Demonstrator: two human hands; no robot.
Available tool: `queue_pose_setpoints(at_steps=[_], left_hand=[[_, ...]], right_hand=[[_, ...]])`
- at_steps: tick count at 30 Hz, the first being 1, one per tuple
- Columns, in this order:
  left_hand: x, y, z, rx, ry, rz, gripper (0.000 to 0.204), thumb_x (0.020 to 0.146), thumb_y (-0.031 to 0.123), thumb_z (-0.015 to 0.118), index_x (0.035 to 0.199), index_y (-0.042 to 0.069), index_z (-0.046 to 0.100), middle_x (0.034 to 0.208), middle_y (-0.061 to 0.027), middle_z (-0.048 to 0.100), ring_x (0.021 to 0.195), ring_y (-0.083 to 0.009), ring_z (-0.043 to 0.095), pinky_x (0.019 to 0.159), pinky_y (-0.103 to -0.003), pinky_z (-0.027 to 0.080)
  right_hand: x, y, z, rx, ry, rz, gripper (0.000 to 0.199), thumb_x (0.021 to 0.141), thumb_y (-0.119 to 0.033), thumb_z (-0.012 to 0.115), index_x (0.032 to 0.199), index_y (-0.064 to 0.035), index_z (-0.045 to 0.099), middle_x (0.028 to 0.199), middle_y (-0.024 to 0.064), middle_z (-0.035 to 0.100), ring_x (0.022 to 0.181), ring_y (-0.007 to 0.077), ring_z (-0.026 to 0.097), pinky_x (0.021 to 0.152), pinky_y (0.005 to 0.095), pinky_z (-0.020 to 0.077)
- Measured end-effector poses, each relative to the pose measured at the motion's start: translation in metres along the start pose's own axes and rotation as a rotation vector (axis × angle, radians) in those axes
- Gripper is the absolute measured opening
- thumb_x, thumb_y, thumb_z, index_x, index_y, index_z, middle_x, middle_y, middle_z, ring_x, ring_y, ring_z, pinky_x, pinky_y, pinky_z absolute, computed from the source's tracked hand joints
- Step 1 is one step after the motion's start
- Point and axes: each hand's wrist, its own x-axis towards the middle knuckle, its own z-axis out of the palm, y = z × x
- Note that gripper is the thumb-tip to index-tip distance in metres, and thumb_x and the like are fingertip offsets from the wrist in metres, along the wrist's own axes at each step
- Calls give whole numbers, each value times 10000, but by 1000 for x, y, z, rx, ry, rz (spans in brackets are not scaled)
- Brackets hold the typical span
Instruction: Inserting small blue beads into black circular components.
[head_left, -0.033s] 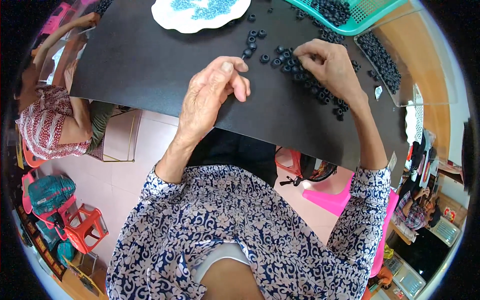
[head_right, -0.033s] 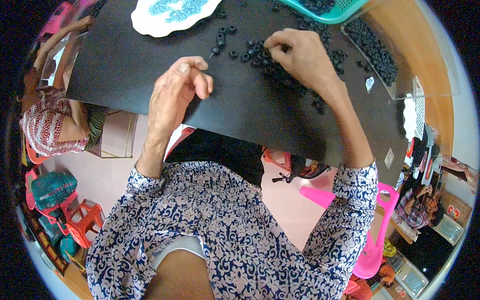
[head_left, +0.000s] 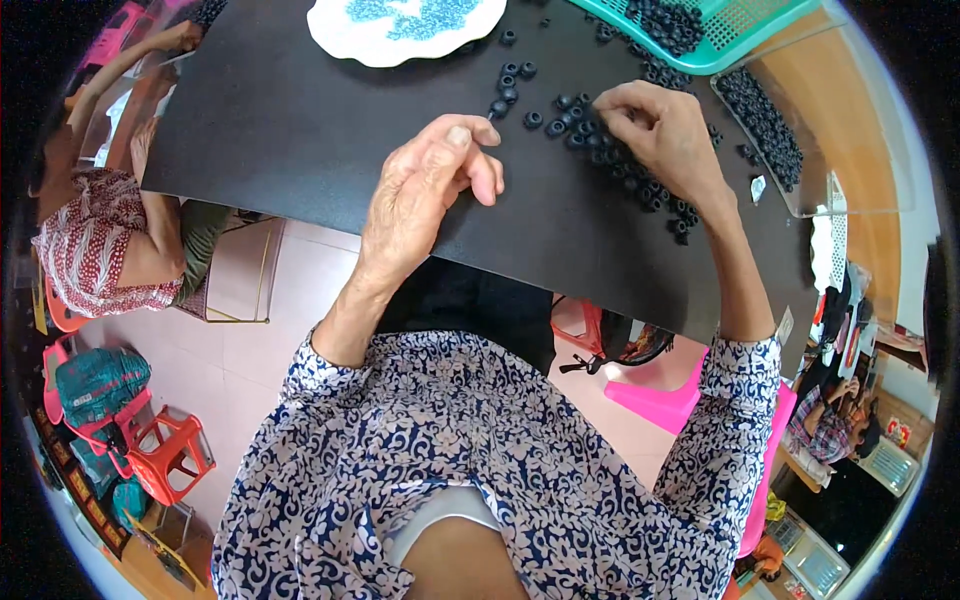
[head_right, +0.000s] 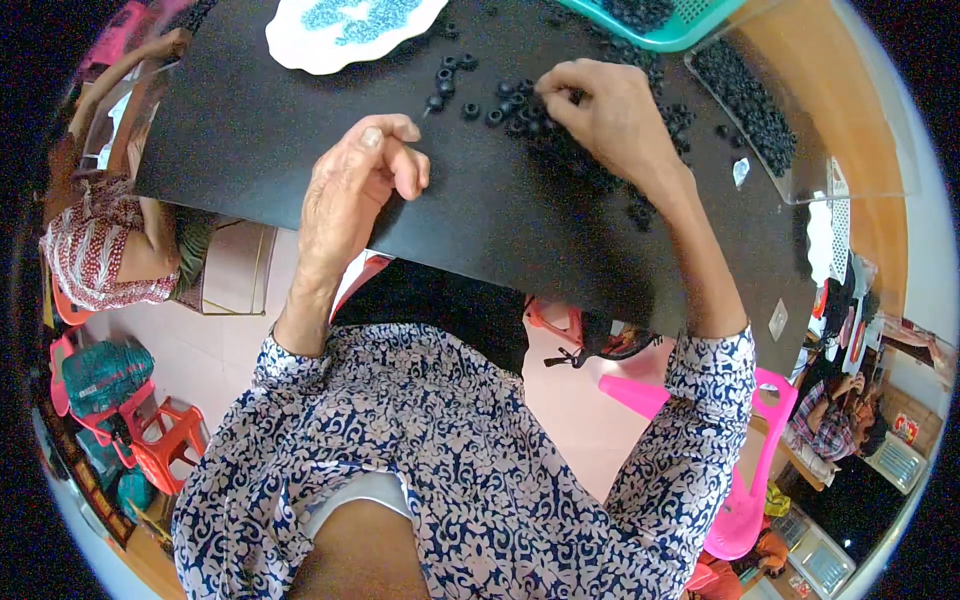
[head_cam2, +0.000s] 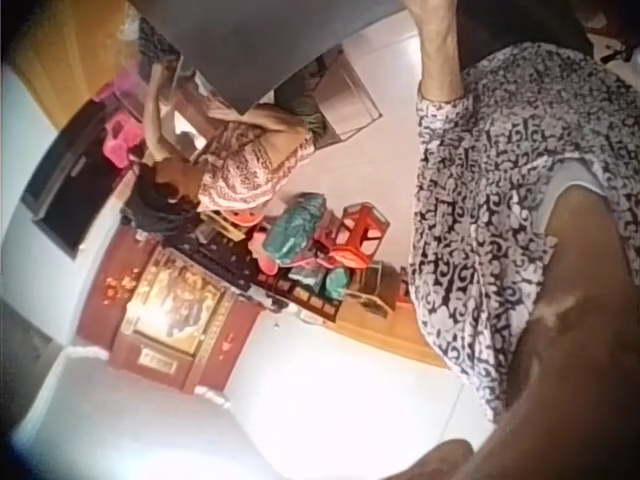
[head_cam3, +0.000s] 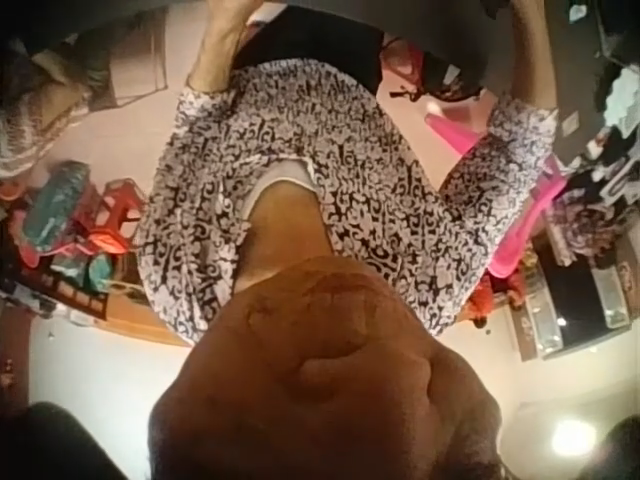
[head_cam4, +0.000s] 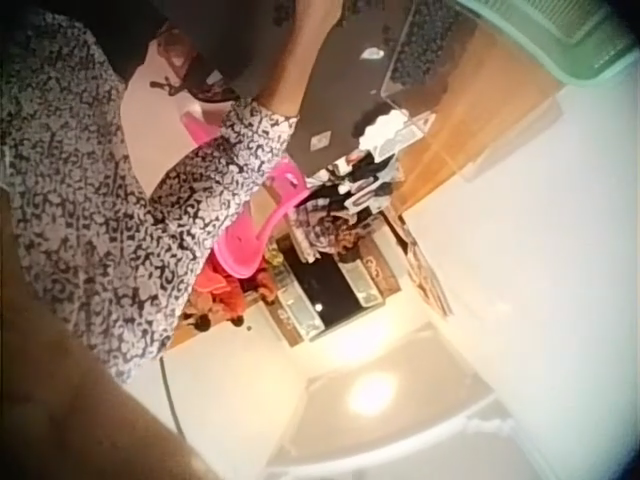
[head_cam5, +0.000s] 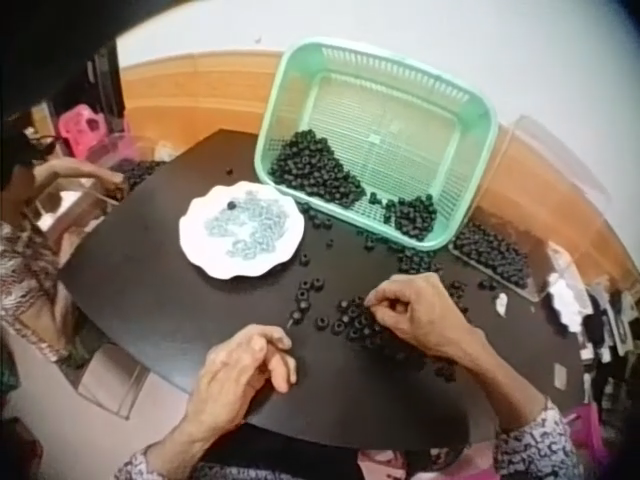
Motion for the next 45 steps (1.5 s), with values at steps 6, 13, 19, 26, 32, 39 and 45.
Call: queue_pose_setpoints(at_steps=[6, 13, 19, 26, 32, 39, 45], left_hand=[[-2, 1, 1, -11, -3, -35, 379, 1027, 303, 379, 1068, -29, 555, 680, -48, 579, 762, -127, 578, 683, -233, 443], [-23, 22, 53, 40, -13, 6, 368, 1021, 299, 395, 1060, -28, 558, 672, -41, 570, 753, -116, 566, 660, -220, 421], [-21, 22, 56, 44, -33, 56, 287, 1003, 227, 457, 1052, -36, 560, 704, -46, 575, 740, -121, 568, 726, -248, 466], [4, 8, 56, -99, 58, 16, 238, 975, 188, 525, 1056, -31, 575, 780, -44, 607, 738, -103, 572, 730, -235, 473], [15, 9, 58, -114, 48, -25, 243, 947, 181, 567, 1077, -21, 606, 834, -41, 629, 765, -89, 570, 728, -224, 470], [22, 9, 50, -283, 5, -97, 274, 934, 178, 573, 1085, -48, 607, 876, -62, 631, 807, -117, 586, 789, -243, 492], [25, 17, 45, -267, -44, -108, 286, 939, 180, 566, 1105, -51, 601, 889, -61, 628, 818, -109, 582, 784, -237, 491]], right_hand=[[12, -14, -5, 93, 76, 174, 165, 852, -85, 635, 996, -12, 671, 751, -3, 601, 624, 54, 478, 578, 223, 418], [23, -23, -25, 36, 66, -140, 243, 788, -86, 666, 1022, -19, 661, 794, 71, 630, 657, 134, 565, 636, 271, 482], [16, -27, -27, 4, 92, -143, 240, 744, -76, 686, 974, -14, 663, 770, 62, 609, 654, 144, 557, 648, 264, 483], [-3, -69, -28, 230, 177, -133, 236, 716, -5, 697, 950, -24, 667, 772, 37, 611, 670, 105, 550, 636, 241, 470], [-9, -76, -21, 229, 204, -201, 280, 702, 15, 714, 970, -46, 663, 775, 46, 595, 661, 125, 539, 599, 235, 448], [-5, -75, -24, 295, 183, -147, 295, 690, 17, 714, 976, -42, 666, 774, 38, 596, 662, 119, 533, 608, 235, 451], [2, -76, -25, 281, 149, -169, 287, 688, 10, 718, 967, -28, 664, 763, 37, 600, 648, 117, 532, 601, 237, 453]])
